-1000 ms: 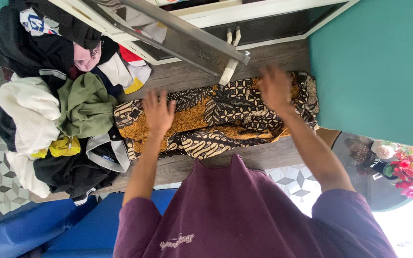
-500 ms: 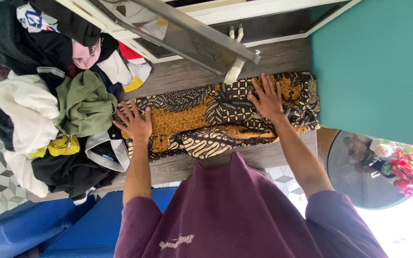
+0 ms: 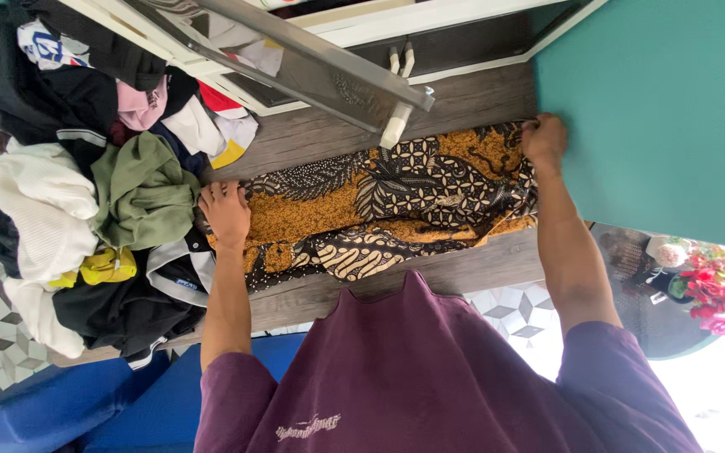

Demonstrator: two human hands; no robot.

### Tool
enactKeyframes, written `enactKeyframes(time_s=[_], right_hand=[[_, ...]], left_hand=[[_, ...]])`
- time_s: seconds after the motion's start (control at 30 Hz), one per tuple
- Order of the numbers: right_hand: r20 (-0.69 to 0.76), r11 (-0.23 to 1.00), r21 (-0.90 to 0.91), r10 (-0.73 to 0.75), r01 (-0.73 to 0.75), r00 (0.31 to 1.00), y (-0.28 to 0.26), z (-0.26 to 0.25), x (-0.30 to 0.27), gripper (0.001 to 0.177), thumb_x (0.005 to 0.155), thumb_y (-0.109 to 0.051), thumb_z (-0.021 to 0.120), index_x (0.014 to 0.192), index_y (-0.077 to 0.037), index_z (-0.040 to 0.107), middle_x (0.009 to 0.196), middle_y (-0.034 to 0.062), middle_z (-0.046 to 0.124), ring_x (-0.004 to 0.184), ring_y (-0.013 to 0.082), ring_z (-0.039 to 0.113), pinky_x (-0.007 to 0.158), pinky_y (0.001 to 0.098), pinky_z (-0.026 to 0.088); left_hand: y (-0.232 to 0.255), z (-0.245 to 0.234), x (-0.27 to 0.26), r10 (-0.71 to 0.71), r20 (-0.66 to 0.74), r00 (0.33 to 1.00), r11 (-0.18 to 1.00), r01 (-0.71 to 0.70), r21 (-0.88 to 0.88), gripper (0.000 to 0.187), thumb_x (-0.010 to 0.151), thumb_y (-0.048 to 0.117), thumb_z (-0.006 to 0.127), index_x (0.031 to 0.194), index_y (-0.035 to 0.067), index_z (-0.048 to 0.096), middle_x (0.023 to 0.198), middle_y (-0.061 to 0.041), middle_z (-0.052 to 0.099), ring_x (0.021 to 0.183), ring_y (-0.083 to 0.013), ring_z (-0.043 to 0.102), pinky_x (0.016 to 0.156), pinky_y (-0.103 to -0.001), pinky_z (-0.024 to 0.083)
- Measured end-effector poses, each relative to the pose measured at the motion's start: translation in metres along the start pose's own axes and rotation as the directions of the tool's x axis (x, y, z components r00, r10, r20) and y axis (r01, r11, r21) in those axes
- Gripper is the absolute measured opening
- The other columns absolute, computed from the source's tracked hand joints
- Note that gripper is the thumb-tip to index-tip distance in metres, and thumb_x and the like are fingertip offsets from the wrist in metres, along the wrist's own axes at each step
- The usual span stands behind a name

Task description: The person folds a patterned piece of fabric by smoothing it out on a table and folding the edges over each other to create a rectangle.

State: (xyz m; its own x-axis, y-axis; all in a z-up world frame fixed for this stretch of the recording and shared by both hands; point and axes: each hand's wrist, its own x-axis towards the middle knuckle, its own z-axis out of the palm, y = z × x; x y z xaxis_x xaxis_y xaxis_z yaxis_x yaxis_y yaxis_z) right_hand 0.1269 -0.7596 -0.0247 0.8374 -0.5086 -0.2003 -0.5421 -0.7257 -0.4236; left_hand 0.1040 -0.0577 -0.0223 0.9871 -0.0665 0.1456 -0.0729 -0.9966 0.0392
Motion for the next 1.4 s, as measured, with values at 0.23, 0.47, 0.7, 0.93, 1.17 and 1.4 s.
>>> enactKeyframes(time_s=[0.23,0.47,0.7,0.93,1.17,1.4], right_hand=[[0.002,1.000,-0.024,0.009,-0.009,1.000,-0.001,-0.004,0.002,0.034,0.090,-0.001,0.063,0.123,-0.001,0.071,0.121,0.0265,0.069,0.115,0.0385,0.064,0.104,0.0453,0.050],[0.322,0.944,-0.101,-0.267,0.313,0.908,-0.038,-0.027,-0.012,0.031,0.103,-0.013,0.054,0.128,-0.019,0.072,0.136,0.0147,0.065,0.135,0.0333,0.048,0.120,0.0579,0.019],[0.385,0.875,-0.371,-0.160,0.311,0.909,-0.041,-0.032,0.006,0.035,0.106,-0.040,0.058,0.130,-0.017,0.070,0.119,0.0206,0.072,0.118,0.0418,0.060,0.111,0.0558,0.035],[0.010,0.842,-0.372,-0.418,0.391,0.908,-0.032,-0.007,-0.005,0.036,0.102,-0.027,0.065,0.127,-0.001,0.068,0.137,0.0307,0.056,0.127,0.0452,0.048,0.104,0.0584,0.035],[-0.118,0.931,-0.026,-0.365,0.364,0.924,-0.050,-0.038,-0.066,0.031,0.100,-0.010,0.066,0.128,0.003,0.066,0.131,0.0266,0.057,0.125,0.0420,0.051,0.108,0.0538,0.039],[-0.029,0.805,0.051,-0.591,0.592,0.806,-0.031,-0.070,-0.126,0.038,0.085,0.011,0.052,0.113,-0.005,0.074,0.128,0.0139,0.070,0.125,0.0354,0.062,0.113,0.0496,0.047]], left_hand=[[-0.015,0.009,0.006,-0.029,0.017,0.999,0.999,0.028,0.039,0.019,0.100,0.024,0.070,0.109,0.010,0.064,0.120,-0.014,0.063,0.121,-0.0398,0.053,0.099,-0.058,0.040],[-0.050,0.006,0.016,-0.020,0.221,0.975,0.999,0.013,0.036,0.035,0.084,0.015,0.069,0.119,0.011,0.068,0.125,-0.014,0.062,0.124,-0.0360,0.053,0.101,-0.052,0.043],[-0.056,-0.014,0.035,-0.037,0.334,0.942,0.987,-0.018,0.160,0.031,0.086,0.024,0.074,0.113,0.010,0.068,0.124,-0.012,0.062,0.121,-0.0348,0.056,0.098,-0.050,0.049],[-0.018,-0.045,0.038,-0.240,0.215,0.947,0.958,0.194,0.213,0.050,0.069,0.015,0.078,0.115,0.004,0.061,0.131,-0.020,0.059,0.111,-0.0372,0.061,0.081,-0.047,0.057],[0.070,-0.085,0.002,0.076,0.005,0.997,0.985,-0.074,-0.153,0.019,0.090,0.011,0.070,0.107,0.002,0.066,0.104,-0.017,0.070,0.093,-0.0306,0.065,0.081,-0.045,0.057],[0.135,-0.081,-0.047,0.323,0.289,0.901,0.816,-0.110,-0.568,0.042,0.097,0.044,0.068,0.108,0.004,0.075,0.096,-0.015,0.073,0.087,-0.0316,0.068,0.081,-0.046,0.057]])
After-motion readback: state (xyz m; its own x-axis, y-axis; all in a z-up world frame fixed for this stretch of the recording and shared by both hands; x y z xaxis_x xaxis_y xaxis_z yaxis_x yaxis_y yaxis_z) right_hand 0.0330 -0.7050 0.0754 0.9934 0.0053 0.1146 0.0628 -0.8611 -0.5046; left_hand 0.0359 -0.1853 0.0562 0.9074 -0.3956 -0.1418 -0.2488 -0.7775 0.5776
